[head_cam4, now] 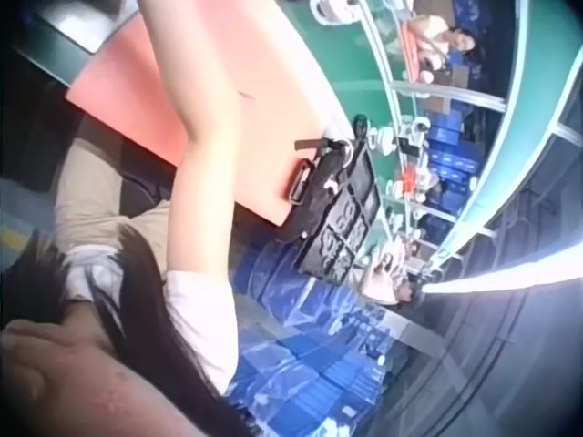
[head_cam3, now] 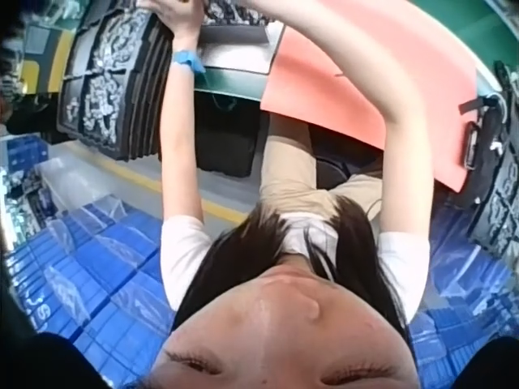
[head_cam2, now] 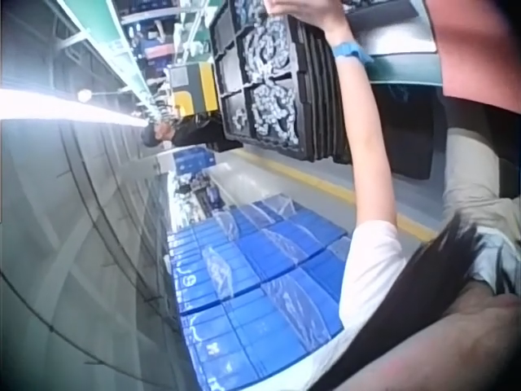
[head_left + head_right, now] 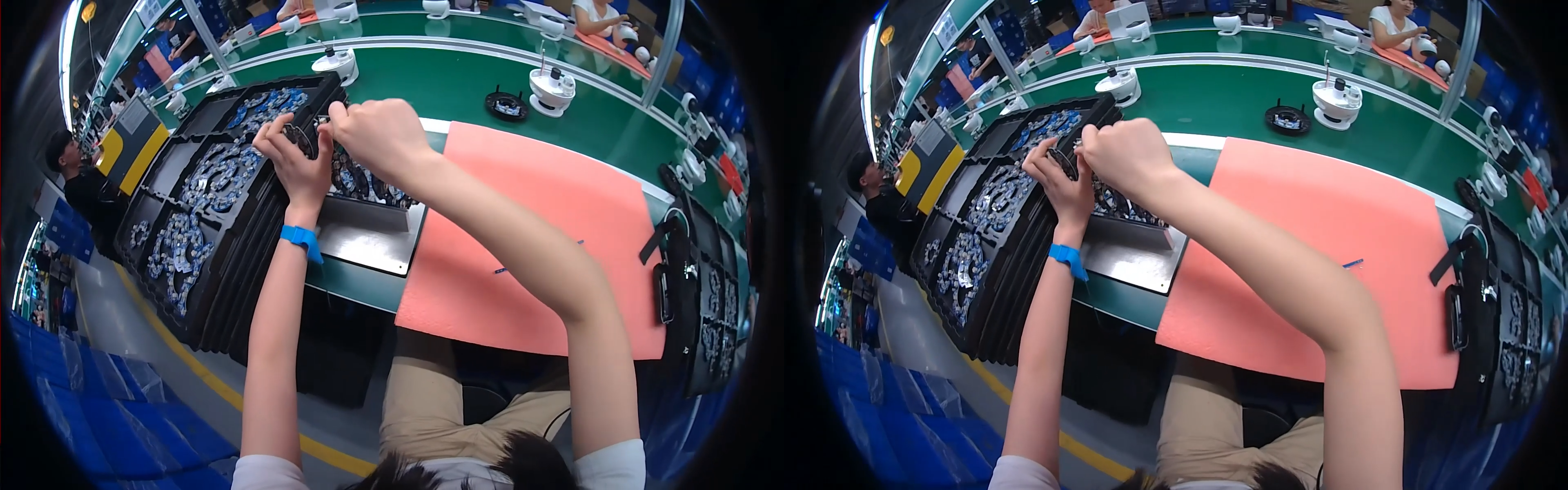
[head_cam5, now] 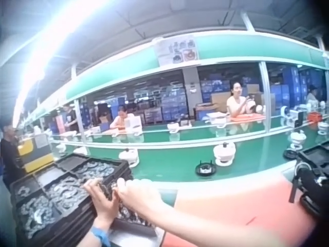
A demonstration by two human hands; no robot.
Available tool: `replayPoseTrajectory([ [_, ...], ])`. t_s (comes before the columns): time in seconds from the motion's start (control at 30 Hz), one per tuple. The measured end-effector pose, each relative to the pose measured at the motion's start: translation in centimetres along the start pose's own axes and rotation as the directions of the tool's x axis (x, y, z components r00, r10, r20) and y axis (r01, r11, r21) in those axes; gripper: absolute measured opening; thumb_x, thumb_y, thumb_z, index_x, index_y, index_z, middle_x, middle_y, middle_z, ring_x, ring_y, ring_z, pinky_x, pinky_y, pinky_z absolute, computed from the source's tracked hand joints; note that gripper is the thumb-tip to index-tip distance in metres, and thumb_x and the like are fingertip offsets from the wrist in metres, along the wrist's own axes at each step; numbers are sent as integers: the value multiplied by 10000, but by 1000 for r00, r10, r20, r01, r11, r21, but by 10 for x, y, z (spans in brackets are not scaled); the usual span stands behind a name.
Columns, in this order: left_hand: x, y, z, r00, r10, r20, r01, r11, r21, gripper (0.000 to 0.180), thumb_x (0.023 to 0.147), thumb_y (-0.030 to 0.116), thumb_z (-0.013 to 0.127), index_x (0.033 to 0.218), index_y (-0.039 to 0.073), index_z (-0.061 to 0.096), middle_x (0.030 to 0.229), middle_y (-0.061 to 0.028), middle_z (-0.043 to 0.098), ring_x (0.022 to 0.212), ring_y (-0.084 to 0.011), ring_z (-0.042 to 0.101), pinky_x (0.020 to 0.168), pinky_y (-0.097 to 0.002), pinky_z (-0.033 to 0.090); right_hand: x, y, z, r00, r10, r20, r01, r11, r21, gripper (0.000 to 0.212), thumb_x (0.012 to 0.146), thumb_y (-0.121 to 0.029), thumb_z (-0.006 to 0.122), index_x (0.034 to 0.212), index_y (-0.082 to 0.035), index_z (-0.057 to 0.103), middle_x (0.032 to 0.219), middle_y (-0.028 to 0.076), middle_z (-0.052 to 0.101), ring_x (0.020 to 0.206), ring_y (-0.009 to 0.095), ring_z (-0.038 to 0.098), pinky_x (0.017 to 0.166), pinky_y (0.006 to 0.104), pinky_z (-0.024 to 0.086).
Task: The person inspects and sorts small blue circuit boards by hand, manipulating components on them using a probe.
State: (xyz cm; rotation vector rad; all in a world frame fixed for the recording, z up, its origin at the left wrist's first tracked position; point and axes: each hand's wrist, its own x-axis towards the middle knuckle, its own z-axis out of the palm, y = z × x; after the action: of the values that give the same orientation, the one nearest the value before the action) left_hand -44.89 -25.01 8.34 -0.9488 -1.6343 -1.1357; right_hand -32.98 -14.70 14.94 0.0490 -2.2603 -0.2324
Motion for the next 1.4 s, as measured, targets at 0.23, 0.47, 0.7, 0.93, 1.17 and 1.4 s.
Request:
replayPoseTrajectory([
  [0.23,-1,10,-3,999,29,-15,-29,1000,11,582,760,377,687,1123,14,412,1095,-161,320,1062,-328,368,894,-428,357,-10,6,0,1000,11,-19,-9,998,69,276,848,-309,541,722,-65,522,557,64,591,538,214,620,436,314,454],
  [0.47,10,12,-9,1000,18,-17,-18,1000,-1,564,769,359,682,1128,10,423,1109,-164,320,1090,-327,347,921,-424,333,-1,4,-10,999,20,-49,-17,998,55,312,842,-347,550,695,-72,549,544,60,591,525,208,621,439,303,453],
  [0.7,6,6,-6,998,48,-33,-47,998,35,546,774,346,675,1131,15,428,1118,-170,325,1085,-328,358,914,-417,344,2,0,-1,997,16,-74,-15,1000,5,292,818,-327,575,686,-67,566,542,56,602,533,198,635,441,298,464],
  [0.93,8,11,-12,1000,27,-5,-26,998,49,528,760,342,687,1122,48,440,1092,-164,328,1061,-334,391,848,-425,403,2,-5,2,995,84,48,-84,996,9,277,831,-302,557,708,-54,546,532,70,597,522,210,634,436,305,462],
  [1.17,4,12,4,984,121,127,-132,988,79,398,866,250,509,1166,-4,447,1095,-174,475,1076,-330,416,975,-428,272,-11,18,16,1000,13,-25,-8,982,188,234,814,-255,544,751,-31,514,599,143,598,535,284,636,434,395,474],
  [1.4,4,-43,-22,967,-18,254,-3,997,83,401,969,308,354,1269,50,416,1234,-187,394,1164,-349,398,967,-407,332,3,-3,42,989,127,75,-146,915,375,335,848,-369,493,797,-39,522,585,131,604,592,312,618,553,418,446],
])
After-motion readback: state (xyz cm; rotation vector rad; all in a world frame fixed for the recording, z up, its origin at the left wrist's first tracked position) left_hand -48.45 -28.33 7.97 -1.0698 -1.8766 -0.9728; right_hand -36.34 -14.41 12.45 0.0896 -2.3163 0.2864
